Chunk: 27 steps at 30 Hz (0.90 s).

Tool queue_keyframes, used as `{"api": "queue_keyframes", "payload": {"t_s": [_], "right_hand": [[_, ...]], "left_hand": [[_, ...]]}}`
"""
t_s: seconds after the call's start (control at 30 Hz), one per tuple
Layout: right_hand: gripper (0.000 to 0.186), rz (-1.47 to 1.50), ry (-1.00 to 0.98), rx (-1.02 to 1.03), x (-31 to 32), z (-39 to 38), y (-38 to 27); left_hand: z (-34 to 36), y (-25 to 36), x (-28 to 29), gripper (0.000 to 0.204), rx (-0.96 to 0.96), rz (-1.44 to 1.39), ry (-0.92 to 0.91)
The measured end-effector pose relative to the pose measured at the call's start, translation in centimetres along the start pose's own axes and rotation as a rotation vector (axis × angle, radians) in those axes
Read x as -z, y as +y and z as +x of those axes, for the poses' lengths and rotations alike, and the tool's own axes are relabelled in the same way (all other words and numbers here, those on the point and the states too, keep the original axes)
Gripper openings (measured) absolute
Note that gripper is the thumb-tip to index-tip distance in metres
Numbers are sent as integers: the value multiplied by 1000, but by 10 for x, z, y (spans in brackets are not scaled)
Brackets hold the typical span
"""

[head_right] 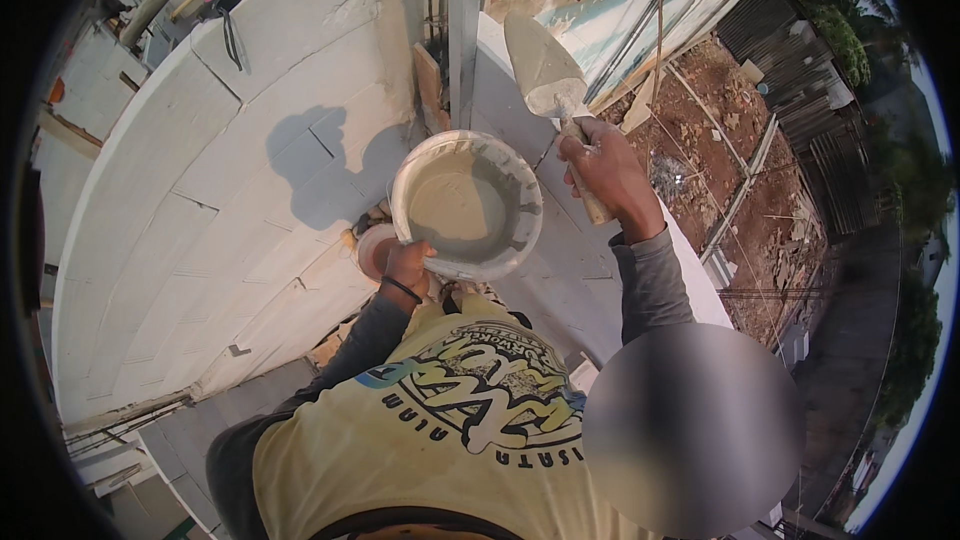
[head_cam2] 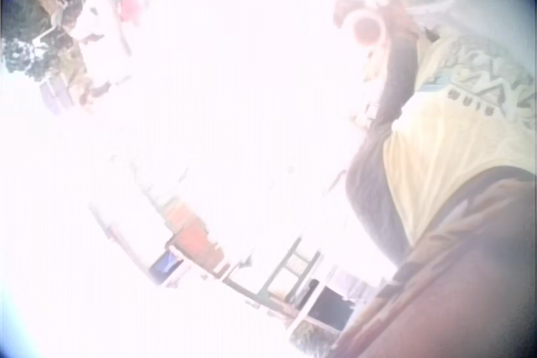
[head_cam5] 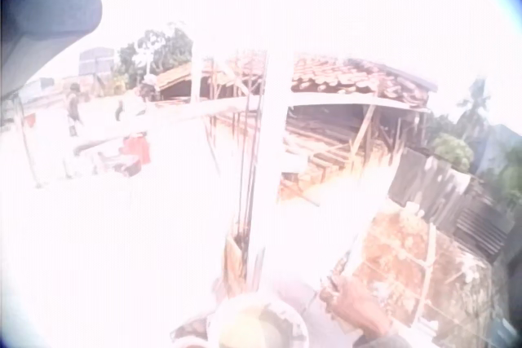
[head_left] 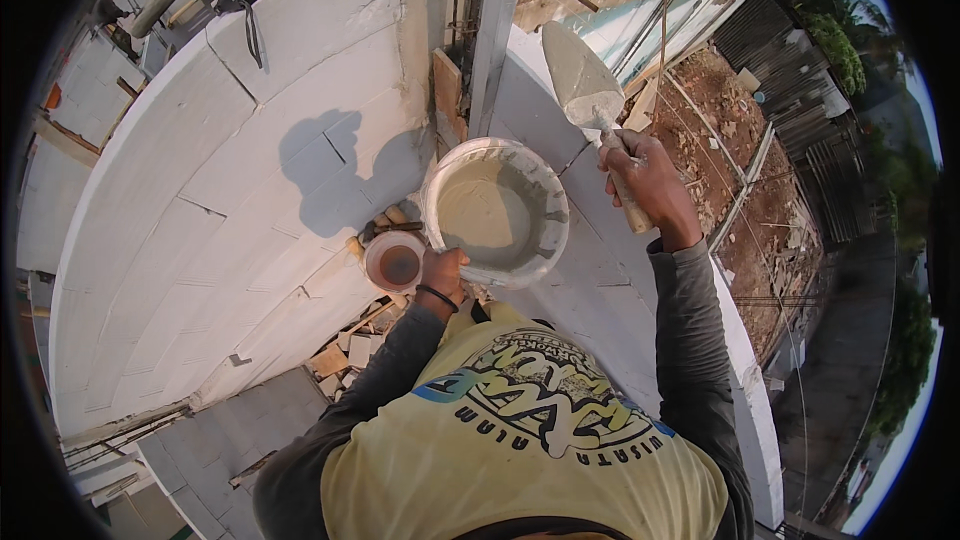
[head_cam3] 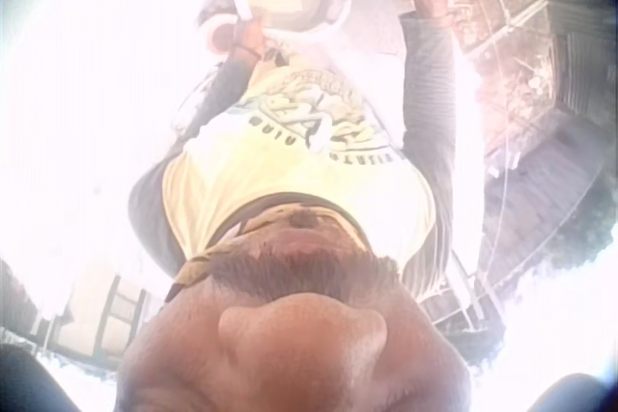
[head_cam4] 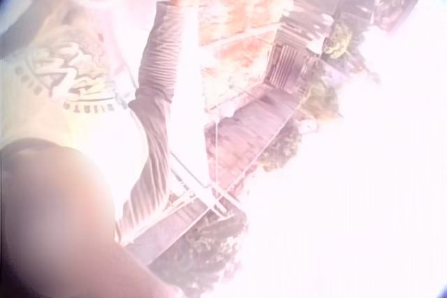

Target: The person applies mortar to the top of a wall using a trowel and then positions a lightweight concrete block onto the mortar bed, tapping it into place with a hammer.

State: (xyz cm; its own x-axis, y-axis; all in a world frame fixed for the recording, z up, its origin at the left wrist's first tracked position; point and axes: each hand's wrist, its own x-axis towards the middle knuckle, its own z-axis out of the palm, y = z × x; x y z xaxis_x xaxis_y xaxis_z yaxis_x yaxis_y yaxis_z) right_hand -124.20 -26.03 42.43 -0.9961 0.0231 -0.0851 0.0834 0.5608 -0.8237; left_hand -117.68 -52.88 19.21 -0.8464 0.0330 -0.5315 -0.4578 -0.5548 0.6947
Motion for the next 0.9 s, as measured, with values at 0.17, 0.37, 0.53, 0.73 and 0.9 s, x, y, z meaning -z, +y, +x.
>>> {"api": "queue_keyframes", "payload": {"t_s": [0.17, 0.37, 0.53, 0.73, 0.9], "right_hand": [[27, -765, 201, 267, -21, 107, -11], [20, -981, 77, 285, -45, 159, -22], [18, -963, 150, 309, -42, 150, -19], [20, -965, 88, 151, -27, 116, -21], [21, -878, 88, 77, -25, 99, -2]], "left_hand": [[6, 9, 2, 28, 75, 53, 25], [31, -30, 35, 57, -26, -4, 28], [38, -33, 44, 59, 30, 10, 41], [36, -13, 37, 56, 57, -31, 57], [58, -10, 56, 67, 81, -14, -48]]}}
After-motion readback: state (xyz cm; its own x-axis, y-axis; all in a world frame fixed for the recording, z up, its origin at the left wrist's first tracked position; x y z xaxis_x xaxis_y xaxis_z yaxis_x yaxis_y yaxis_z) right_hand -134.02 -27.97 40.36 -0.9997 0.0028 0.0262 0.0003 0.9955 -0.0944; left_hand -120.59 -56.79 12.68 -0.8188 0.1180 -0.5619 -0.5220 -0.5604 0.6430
